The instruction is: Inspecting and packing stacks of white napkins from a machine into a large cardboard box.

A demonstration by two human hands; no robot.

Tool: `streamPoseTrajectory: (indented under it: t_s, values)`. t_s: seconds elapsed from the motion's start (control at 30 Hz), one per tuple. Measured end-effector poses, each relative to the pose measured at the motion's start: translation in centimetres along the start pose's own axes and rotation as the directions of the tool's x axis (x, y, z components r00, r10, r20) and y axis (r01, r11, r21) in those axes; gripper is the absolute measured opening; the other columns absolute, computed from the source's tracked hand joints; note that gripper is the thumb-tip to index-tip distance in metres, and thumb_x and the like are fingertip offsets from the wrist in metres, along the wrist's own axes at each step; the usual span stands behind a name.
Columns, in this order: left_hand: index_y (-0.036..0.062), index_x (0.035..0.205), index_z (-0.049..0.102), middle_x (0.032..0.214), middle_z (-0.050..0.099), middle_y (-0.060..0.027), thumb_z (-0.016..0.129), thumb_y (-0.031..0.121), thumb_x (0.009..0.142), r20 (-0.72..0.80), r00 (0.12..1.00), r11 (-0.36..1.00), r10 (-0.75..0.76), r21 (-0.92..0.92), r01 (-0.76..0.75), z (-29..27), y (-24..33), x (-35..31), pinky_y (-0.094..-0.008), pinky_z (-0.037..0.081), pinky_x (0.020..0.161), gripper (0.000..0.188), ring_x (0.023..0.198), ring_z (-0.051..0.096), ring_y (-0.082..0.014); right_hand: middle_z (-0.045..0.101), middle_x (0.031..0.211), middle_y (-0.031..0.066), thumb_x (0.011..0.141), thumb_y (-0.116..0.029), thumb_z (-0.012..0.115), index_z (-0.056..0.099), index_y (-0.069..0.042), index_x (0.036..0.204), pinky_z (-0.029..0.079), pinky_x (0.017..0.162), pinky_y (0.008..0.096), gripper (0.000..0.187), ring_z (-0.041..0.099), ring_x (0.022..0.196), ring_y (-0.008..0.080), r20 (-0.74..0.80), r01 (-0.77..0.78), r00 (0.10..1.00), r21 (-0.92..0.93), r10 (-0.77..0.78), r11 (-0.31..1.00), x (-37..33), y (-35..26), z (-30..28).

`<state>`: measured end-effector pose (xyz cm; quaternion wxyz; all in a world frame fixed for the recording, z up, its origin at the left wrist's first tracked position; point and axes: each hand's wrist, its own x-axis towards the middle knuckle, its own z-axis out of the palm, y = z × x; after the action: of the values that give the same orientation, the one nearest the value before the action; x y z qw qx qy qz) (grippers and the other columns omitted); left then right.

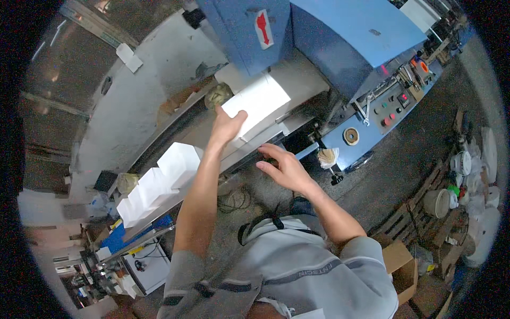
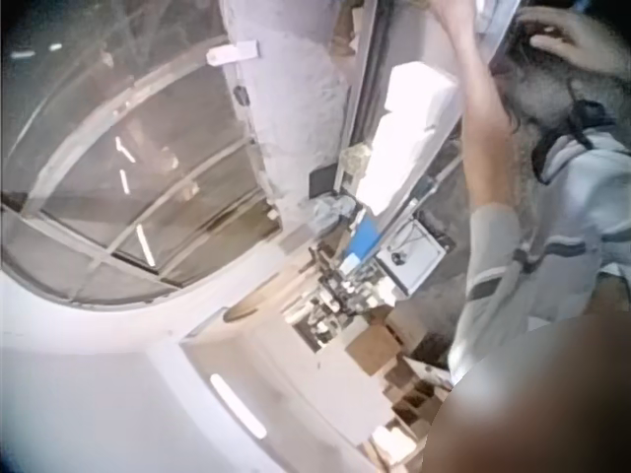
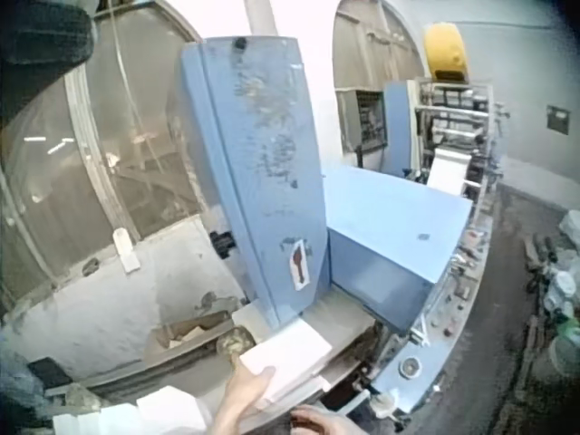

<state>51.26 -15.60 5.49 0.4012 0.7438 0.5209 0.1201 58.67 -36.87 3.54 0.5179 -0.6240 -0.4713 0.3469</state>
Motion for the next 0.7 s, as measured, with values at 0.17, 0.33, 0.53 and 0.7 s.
streamPoseTrajectory:
  t_s: [0.17, 0.33, 0.53, 0.7]
  values:
    - [-0.0163, 0.143, 0.011, 0.120, 0.058, -0.0342, 0.068, 0.034, 0.071, -0.038, 0.999, 0.999, -0.021, -0.027, 0.020, -0.2, 0.9, -0.4, -0.0382, 0.044, 0.099, 0.105, 0.114, 0.058, -0.0419, 0.061, 0.122, 0.0145, 0.094, -0.018, 0.062, 0.056, 0.003, 0.125, 0.051, 0.086, 0.0320, 0.038, 0.062, 0.102, 0.0204, 0.092, 0.010, 0.996, 0.066, -0.017, 0.998, 1.6, -1.9, -2.0]
    - [-0.0134, 0.140, 0.027, 0.116, 0.061, -0.0303, 0.070, 0.025, 0.067, 0.001, 1.000, 0.999, -0.022, -0.036, 0.022, -1.9, 0.7, -1.2, -0.0377, 0.047, 0.097, 0.094, 0.113, 0.060, -0.0369, 0.060, 0.123, 0.0120, 0.098, -0.019, 0.053, 0.056, 0.000, 0.125, 0.048, 0.086, 0.0292, 0.033, 0.060, 0.097, 0.0167, -0.016, 0.174, 0.985, 0.048, -0.174, 0.984, 4.8, -2.8, -0.4]
    - [-0.0122, 0.141, 0.027, 0.113, 0.064, -0.0252, 0.070, 0.018, 0.067, -0.173, 0.985, 0.938, 0.014, -0.338, -0.073, -5.1, -9.3, -1.7, -0.0360, 0.051, 0.086, 0.091, 0.099, 0.065, -0.0309, 0.057, 0.125, 0.0162, 0.100, -0.028, 0.049, 0.048, 0.000, 0.132, 0.043, 0.096, 0.0334, 0.043, 0.056, 0.111, 0.0226, 0.021, 0.024, 0.999, 0.080, -0.026, 0.996, 7.6, -1.6, 1.8]
    - [-0.0028, 0.147, 0.021, 0.104, 0.065, -0.0178, 0.060, 0.004, 0.076, -0.129, 0.989, 0.726, -0.076, -0.686, -0.034, -12.6, -11.0, -9.3, -0.0299, 0.052, 0.069, 0.082, 0.085, 0.066, -0.0227, 0.063, 0.109, 0.0143, 0.099, -0.027, 0.050, 0.047, -0.001, 0.134, 0.047, 0.085, 0.0311, 0.043, 0.059, 0.092, 0.0169, -0.009, 0.000, 1.000, -0.032, 0.000, 0.999, 7.6, -1.9, 1.9]
